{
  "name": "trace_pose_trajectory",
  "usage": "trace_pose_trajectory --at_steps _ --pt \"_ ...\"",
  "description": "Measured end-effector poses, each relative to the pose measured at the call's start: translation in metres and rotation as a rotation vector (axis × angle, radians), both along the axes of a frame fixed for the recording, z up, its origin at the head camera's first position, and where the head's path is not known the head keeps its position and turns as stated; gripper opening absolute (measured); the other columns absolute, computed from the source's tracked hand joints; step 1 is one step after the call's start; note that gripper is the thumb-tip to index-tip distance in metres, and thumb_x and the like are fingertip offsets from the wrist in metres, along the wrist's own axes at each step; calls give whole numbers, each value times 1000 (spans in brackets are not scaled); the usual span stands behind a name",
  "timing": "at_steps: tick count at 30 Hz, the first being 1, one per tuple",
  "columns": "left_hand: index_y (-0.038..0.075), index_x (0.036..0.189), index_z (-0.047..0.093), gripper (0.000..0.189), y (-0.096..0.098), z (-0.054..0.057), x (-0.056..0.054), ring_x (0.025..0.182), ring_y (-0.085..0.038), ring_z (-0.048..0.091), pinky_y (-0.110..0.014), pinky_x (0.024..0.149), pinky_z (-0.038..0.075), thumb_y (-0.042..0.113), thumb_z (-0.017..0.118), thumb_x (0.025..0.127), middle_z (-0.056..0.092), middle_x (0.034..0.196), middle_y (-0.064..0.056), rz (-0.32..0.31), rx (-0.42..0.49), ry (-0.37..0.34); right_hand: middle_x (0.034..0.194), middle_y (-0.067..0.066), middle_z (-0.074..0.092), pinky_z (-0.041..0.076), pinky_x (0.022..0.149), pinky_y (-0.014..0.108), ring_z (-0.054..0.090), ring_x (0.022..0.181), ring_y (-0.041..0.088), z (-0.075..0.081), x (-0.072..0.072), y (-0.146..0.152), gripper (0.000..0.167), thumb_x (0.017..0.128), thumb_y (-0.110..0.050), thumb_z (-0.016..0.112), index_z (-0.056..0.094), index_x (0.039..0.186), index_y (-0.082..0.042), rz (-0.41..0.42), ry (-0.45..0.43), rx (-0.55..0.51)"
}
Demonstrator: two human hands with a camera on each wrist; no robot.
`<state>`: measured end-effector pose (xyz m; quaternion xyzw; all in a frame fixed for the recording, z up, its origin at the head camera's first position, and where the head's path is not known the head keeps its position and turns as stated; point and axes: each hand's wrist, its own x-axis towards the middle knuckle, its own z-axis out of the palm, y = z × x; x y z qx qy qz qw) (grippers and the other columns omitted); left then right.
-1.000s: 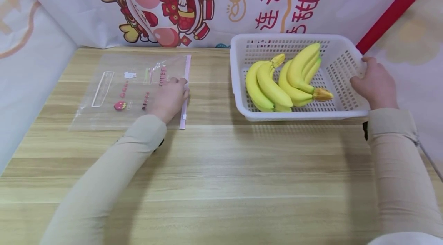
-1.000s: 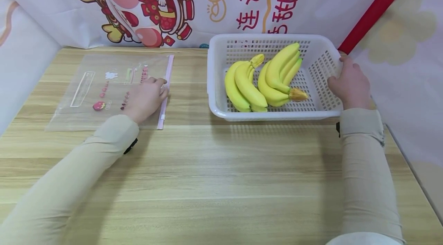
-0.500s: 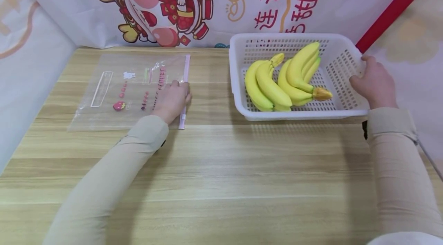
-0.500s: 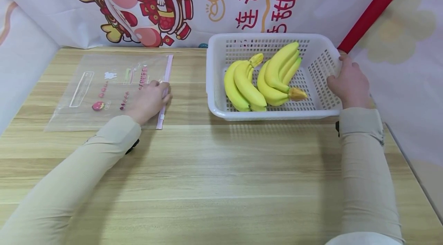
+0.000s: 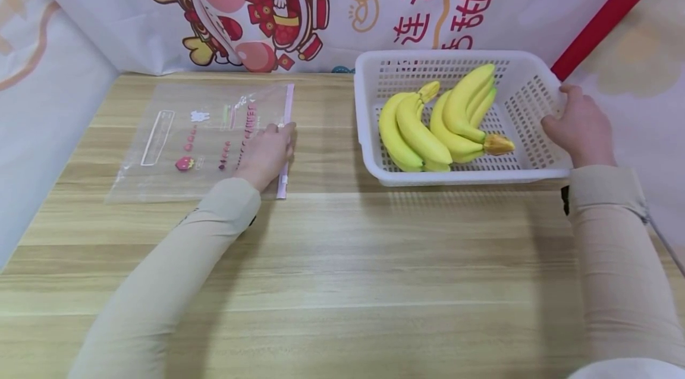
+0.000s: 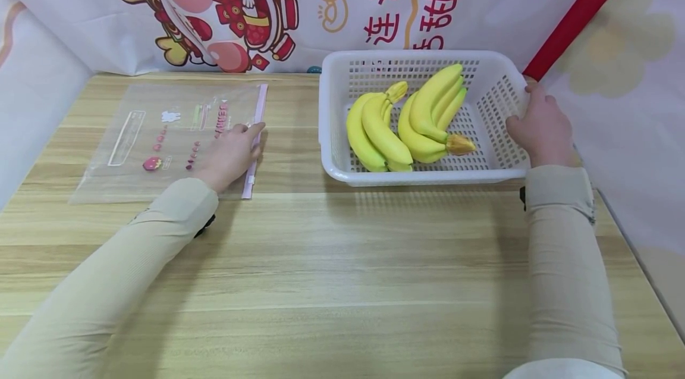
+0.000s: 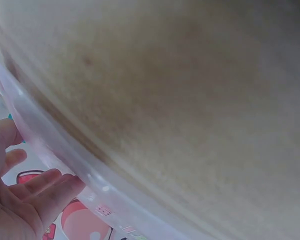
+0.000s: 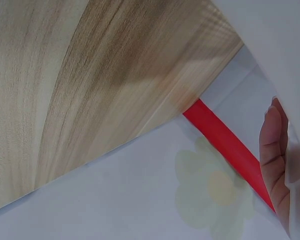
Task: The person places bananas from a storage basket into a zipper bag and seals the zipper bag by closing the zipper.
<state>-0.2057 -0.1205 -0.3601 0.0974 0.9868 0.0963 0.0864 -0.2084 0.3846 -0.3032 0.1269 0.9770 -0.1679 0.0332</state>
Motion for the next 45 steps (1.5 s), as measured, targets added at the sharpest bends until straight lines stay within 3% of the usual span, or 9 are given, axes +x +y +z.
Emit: trace_pose_trajectory --at_steps 7,21,28,36,41,45 --pt "7 122 54 27 1 1 0 108 -39 57 -51 91 50 17 49 98 56 120 -24 -23 -11 10 134 36 35 40 84 62 40 102 47 1 1 -1 74 91 -23 42 8 151 1 -7 -3 -3" --pt "-1 120 55 28 -1 2 0 102 -39 59 -49 88 53 13 43 100 56 116 -25 -21 -14 21 137 36 34 40 87 64 40 104 47 0 0 1 75 91 -24 43 8 152 0 -3 -7 -1" --pt "-8 127 49 34 0 2 0 113 -40 56 -48 100 47 11 40 100 52 128 -26 -29 -41 17 140 35 32 41 87 64 40 105 47 1 0 0 76 91 -25 44 6 152 -1 -14 -25 -10" --pt "-9 128 47 41 1 3 0 110 -41 56 -51 95 49 15 48 95 52 129 -25 19 7 -4 138 36 33 40 87 64 39 104 47 2 1 -1 75 91 -24 43 6 152 0 -14 -19 -3" --pt "-8 140 36 57 2 4 1 122 -43 50 -56 99 45 19 49 92 40 144 -25 33 -26 -15 136 37 34 39 87 64 40 103 47 2 1 -1 74 91 -24 42 7 151 1 -4 -12 2" --pt "-8 147 21 68 3 5 1 135 -44 37 -57 108 36 19 50 92 25 154 -25 34 -57 -31 137 37 33 39 88 64 39 104 47 1 1 -1 74 91 -24 42 7 152 1 -8 -16 -1"
